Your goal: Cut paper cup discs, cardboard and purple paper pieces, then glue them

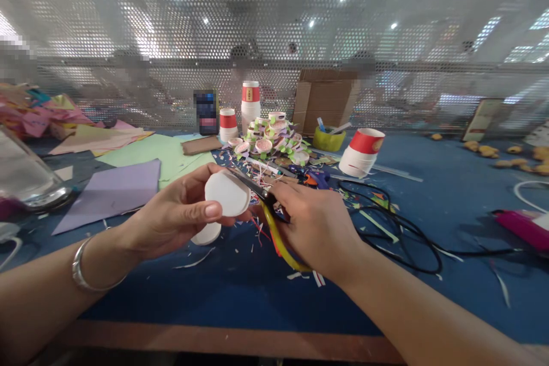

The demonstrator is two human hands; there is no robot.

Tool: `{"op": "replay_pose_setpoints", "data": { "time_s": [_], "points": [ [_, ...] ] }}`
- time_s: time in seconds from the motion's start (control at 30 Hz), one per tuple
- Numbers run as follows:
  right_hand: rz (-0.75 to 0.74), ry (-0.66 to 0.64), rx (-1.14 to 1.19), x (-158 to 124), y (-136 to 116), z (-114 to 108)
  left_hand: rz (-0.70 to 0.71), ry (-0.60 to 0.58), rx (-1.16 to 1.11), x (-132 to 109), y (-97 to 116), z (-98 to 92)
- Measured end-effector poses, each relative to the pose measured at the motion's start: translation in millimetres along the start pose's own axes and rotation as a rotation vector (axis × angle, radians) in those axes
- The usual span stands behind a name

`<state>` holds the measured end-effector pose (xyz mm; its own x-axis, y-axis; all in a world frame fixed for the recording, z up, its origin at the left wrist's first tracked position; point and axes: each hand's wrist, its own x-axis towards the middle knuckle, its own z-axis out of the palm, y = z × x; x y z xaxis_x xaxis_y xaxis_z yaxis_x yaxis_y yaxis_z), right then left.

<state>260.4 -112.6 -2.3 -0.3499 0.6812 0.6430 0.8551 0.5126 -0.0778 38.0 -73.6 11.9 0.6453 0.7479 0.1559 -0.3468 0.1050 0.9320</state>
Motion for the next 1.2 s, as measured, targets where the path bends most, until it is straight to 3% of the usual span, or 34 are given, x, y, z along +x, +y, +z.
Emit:
{"op": "replay_pose_setpoints", "data": {
  "time_s": [0.3,0.53,1.2],
  "points": [
    [-0.002,-0.007,-0.044,-0.7,2.5,0.8,0.012,-0.021,0.005,1.3,-2.7,-4.1],
    [0.004,-0.020,0.069,0.2,0.8,0.4,0.022,-0.075,0.036,1.1,-2.1,-8.6],
    [-0.094,0.036,-0.062,1.9,1.5,-1.3,-0.069,-0.184,-0.073,2.7,-5.7,-13.6]
  ]
}}
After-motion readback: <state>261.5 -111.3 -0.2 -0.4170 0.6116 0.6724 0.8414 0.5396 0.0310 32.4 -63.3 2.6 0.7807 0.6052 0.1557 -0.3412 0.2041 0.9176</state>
